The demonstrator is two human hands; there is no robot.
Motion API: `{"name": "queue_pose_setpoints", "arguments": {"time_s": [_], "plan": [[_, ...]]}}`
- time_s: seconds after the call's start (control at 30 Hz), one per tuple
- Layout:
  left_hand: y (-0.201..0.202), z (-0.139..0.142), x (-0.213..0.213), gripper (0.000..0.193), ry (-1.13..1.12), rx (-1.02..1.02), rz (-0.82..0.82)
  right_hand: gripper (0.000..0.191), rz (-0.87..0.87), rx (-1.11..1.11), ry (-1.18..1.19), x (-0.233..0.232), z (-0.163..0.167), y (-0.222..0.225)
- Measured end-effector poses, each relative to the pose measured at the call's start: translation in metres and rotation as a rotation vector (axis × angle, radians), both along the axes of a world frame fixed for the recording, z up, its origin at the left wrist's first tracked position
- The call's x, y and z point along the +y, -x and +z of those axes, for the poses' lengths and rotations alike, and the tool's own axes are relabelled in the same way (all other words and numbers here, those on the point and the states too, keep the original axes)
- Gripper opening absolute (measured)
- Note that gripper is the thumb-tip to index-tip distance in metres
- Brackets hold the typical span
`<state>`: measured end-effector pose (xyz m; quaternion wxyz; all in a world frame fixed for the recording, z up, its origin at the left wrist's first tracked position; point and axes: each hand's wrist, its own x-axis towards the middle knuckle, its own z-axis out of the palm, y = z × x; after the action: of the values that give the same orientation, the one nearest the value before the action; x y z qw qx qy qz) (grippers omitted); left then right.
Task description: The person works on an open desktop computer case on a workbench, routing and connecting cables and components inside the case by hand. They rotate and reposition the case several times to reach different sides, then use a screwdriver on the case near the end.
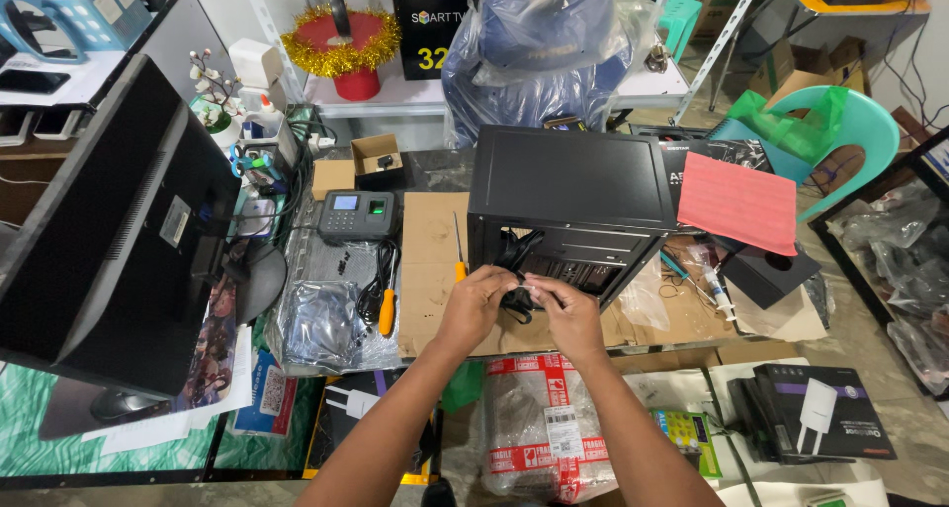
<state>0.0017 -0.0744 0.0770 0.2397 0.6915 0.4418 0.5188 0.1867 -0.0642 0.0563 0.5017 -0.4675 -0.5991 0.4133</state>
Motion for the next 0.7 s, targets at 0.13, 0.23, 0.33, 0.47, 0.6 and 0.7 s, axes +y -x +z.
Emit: {"name": "queue_pose_setpoints", "arguments": {"time_s": [0.13, 0.23, 0.33, 0.47, 0.6, 0.7], "plan": [[0.0014, 0.0015, 0.0017, 0.014, -0.001, 0.026, -0.015, 0.020, -0.002, -0.017, -0.018, -0.0009, 0.0032, 0.0000], [0.0007, 0.0041, 0.0039, 0.012, 0.055, 0.036, -0.019, 0.019, -0.008, -0.029, -0.028, -0.0014, 0.0051, 0.0005], [0.0000, 0.0057, 0.0056, 0.011, 0.103, 0.016, -0.025, 0.019, -0.010, -0.036, -0.035, -0.0007, 0.0060, 0.0010], [0.0007, 0.0041, 0.0064, 0.011, 0.100, -0.037, -0.041, 0.019, -0.007, -0.002, 0.003, 0.0005, 0.0044, 0.0009], [0.0021, 0.0018, 0.0082, 0.012, 0.090, -0.042, -0.048, 0.019, 0.011, 0.050, 0.013, 0.0024, 0.0020, 0.0000], [0.0028, 0.0021, 0.0084, 0.013, 0.087, -0.036, -0.044, 0.019, 0.022, 0.048, 0.008, 0.0028, 0.0017, -0.0007]]}}
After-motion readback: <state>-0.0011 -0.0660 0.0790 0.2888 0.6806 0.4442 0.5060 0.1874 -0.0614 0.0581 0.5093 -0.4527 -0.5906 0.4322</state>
